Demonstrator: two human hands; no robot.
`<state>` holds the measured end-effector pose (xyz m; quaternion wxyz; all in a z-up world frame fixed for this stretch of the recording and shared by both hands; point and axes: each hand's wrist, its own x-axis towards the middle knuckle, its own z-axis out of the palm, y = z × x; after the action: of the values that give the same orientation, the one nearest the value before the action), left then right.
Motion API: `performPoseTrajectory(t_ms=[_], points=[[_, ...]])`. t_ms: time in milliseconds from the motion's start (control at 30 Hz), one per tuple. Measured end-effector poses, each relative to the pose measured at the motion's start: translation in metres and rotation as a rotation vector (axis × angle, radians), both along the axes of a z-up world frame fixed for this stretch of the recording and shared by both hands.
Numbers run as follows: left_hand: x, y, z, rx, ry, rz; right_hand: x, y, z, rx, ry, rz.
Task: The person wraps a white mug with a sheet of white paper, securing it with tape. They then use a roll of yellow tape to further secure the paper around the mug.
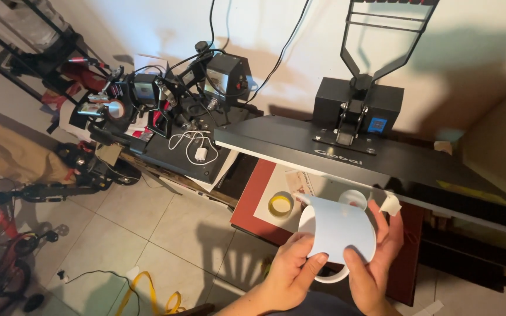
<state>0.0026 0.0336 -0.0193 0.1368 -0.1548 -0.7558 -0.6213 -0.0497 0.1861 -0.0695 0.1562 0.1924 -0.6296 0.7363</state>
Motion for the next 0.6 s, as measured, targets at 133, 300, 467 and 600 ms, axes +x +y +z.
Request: performPoseTrajectory(t_ms=[133, 300, 467, 600], points=[[-0.0003, 0.0016, 0.0004, -0.016, 0.021, 0.001, 0.0014, 0.0005, -0.0046, -0.102, -0.013, 0.034], [-0.0032, 0.0032, 0.0010, -0.027, 0.022, -0.009, -0.0003, 0.0036, -0.0097, -0.126, -0.049, -0.006], [-0.0032, 0.0030, 0.0012, -0.011, -0.021, -0.015, 0.0003, 0.0018, -0.0071, -0.178, -0.033, 0.041], [-0.0034, 0.0020, 0.0017, -0.010, -0.052, -0.023, 0.0017, -0.0005, -0.0042, -0.190, -0.072, 0.039]])
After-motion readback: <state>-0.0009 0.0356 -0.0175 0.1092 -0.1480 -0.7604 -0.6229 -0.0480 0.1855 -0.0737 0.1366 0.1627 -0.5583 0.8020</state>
